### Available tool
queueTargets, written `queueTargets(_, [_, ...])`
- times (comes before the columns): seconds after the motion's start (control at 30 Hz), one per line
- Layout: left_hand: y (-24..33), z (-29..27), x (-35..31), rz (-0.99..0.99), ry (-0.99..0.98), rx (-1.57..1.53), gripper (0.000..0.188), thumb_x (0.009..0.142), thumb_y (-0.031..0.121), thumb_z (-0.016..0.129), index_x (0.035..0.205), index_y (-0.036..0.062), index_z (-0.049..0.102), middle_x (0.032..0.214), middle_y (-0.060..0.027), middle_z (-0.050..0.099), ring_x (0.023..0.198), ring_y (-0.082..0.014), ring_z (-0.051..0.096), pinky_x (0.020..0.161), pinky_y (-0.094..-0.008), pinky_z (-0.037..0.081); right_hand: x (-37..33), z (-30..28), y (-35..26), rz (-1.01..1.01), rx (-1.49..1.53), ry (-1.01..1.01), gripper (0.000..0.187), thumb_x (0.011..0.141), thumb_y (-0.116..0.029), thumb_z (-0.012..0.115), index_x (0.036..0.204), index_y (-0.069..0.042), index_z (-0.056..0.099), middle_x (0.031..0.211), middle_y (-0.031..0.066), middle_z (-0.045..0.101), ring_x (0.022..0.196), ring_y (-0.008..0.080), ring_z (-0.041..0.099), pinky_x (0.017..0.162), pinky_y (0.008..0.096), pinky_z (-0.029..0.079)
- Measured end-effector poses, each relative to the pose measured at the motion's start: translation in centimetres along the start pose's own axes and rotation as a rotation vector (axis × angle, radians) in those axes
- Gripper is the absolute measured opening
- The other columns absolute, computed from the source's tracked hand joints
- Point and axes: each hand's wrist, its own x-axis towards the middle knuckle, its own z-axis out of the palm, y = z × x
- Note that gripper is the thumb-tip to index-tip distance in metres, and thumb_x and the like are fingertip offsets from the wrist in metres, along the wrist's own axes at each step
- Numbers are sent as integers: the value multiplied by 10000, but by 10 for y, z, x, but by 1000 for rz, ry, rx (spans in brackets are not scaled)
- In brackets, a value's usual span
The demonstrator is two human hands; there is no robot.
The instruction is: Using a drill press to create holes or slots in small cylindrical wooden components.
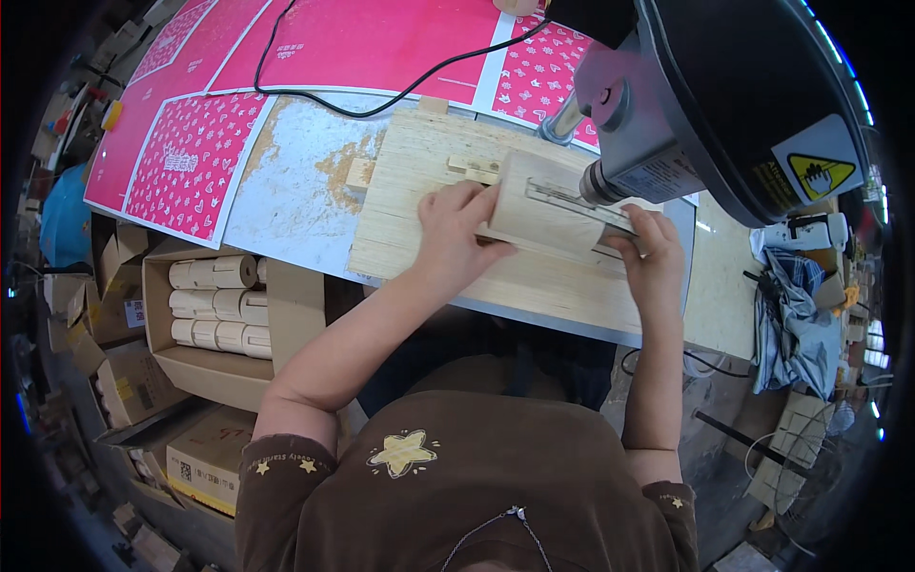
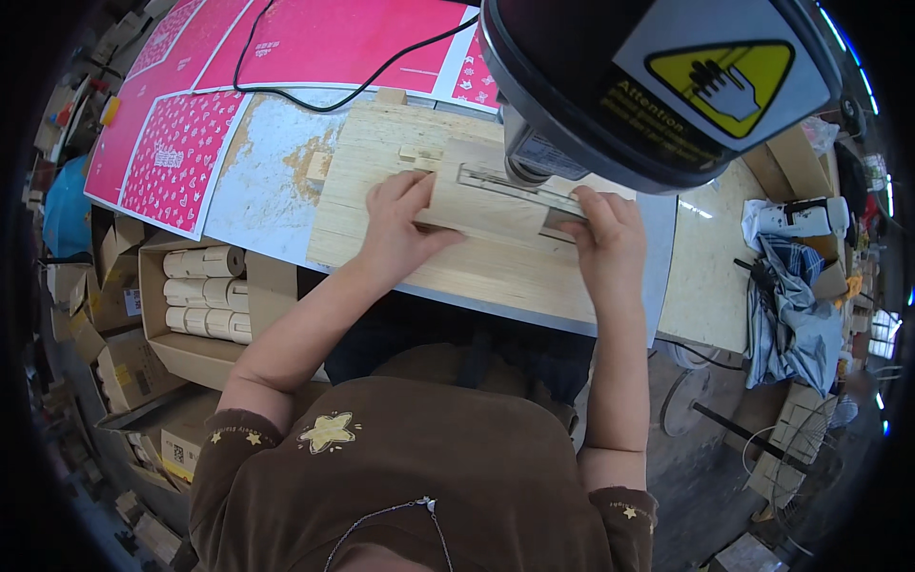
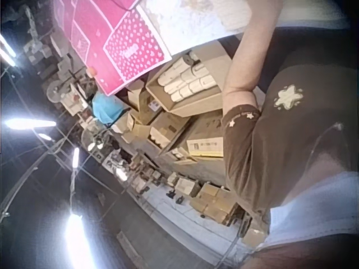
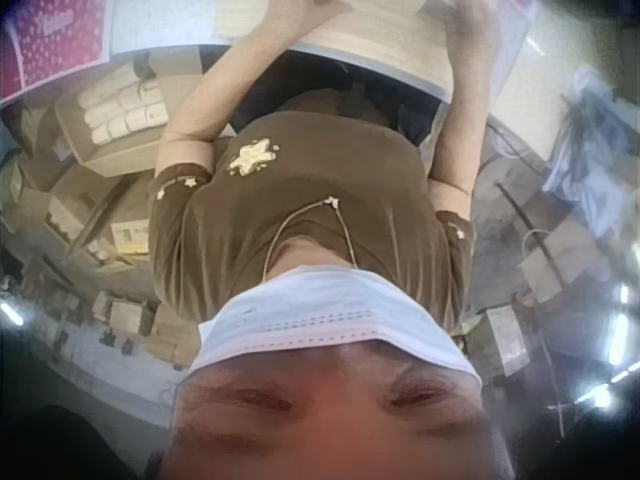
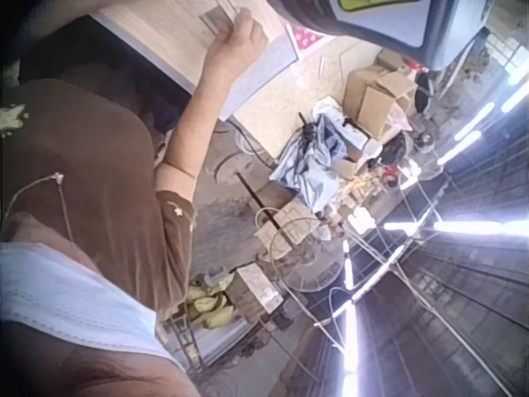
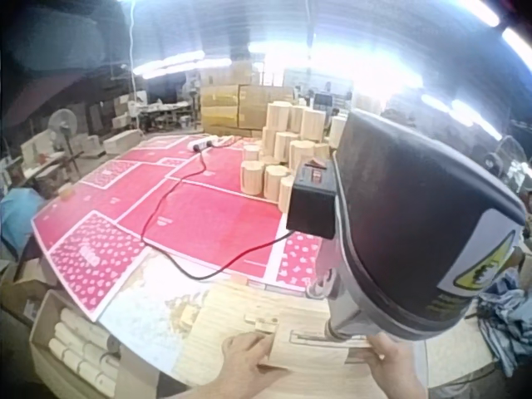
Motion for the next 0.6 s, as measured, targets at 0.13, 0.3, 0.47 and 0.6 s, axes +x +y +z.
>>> queueTargets(0.13, [-19,-14,0,13,-3,25,701,515,257,803,1161,134,561,877,-11,543,891,-195,500,857,-373,277,5,4,-12,-85,-14,39,397,619,9,705,996,-47,595,884,109,590,833,280,537,715,350,431])
queueTargets(0.3, [-24,-18,3,71,-85,-37,635,560,246,781,1146,124,568,768,18,517,821,-167,501,834,-358,279,11,-46,9,111,543,364,459,801,-21,629,1219,36,449,1216,142,501,1126,235,499,959,362,404])
queueTargets(0.47, [-23,-21,1,32,-93,-32,512,552,244,781,1016,105,616,778,-13,510,823,-194,479,845,-360,288,107,-124,-36,-70,488,668,317,935,-140,449,1195,41,458,938,140,601,887,165,603,689,265,497])
queueTargets(0.6, [-22,-17,5,75,-110,86,636,556,292,776,1133,109,578,765,6,507,796,-188,465,801,-358,267,114,-149,12,9,-161,462,274,900,-225,516,967,26,603,841,104,635,735,169,620,595,240,445])
